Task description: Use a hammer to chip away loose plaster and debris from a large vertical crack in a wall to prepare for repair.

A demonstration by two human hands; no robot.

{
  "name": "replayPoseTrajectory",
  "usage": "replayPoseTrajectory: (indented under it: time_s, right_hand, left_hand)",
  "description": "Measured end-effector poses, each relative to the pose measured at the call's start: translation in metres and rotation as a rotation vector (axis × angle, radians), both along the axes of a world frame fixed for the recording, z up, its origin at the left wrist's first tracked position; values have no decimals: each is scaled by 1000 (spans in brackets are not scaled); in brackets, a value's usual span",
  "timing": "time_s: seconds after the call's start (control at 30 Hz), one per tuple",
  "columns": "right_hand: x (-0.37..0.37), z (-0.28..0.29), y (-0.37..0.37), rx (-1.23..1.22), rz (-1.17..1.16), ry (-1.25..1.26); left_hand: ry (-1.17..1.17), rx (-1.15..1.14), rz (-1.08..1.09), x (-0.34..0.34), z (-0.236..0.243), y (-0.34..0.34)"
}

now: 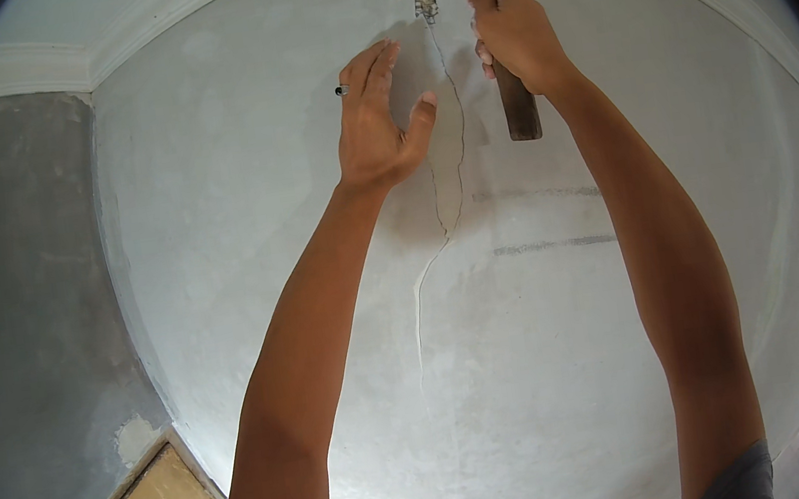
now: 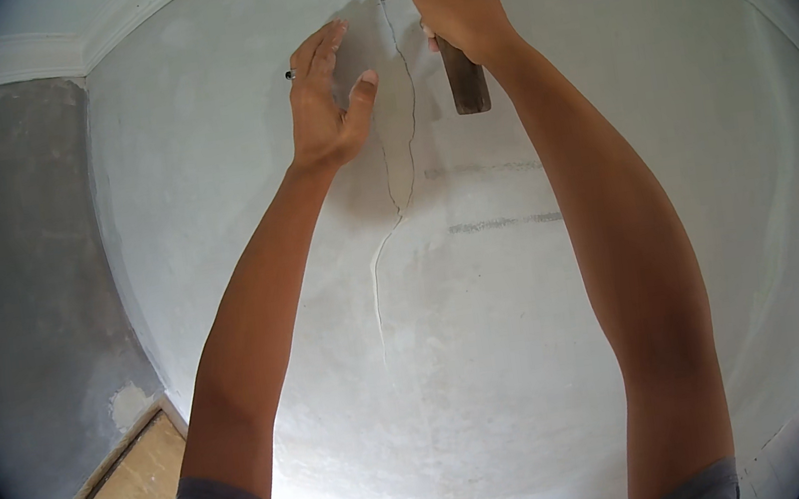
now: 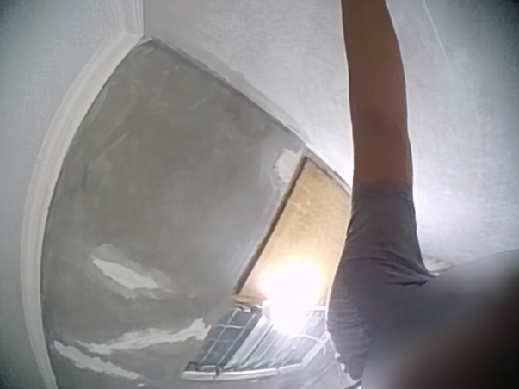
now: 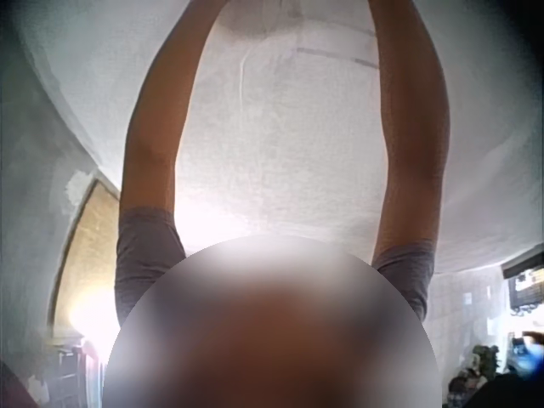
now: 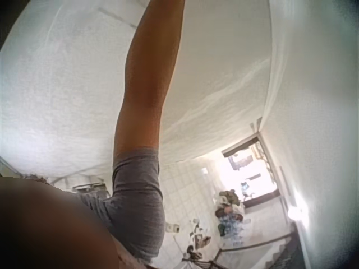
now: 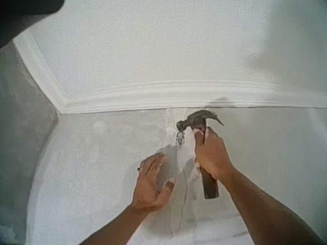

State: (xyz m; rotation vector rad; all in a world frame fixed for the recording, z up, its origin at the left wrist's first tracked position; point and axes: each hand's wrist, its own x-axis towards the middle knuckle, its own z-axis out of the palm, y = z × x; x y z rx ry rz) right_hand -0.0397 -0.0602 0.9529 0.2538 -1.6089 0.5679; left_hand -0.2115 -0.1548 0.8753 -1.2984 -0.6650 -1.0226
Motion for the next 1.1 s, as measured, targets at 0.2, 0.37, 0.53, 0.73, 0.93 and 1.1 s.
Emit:
replayPoseTrajectory:
  time_s: [0.2,0.37,0.53,0.73,0.93,1.1]
  right_hand:
    - [-2,0,-2,-54,-91,-116]
    - [7,3,-3,-24,-8,-26]
    - [1,1,-1,-18,-89,18]
    - [1,3,2,8,-59,-81]
    - [1,-4,0,-5,-85,23]
    - [0,-1,3,-15,-15,-35]
  left_hand:
    - [-14,-11,-10,2,-1,0]
    - [8,6,11,1,-1,0]
    - [12,2,-12,-1,1,2]
    - [29,-6,-22,-1,1,1]
    - [36,14,-28,-2,1,2]
    - [34,14,-15,-2,1,1]
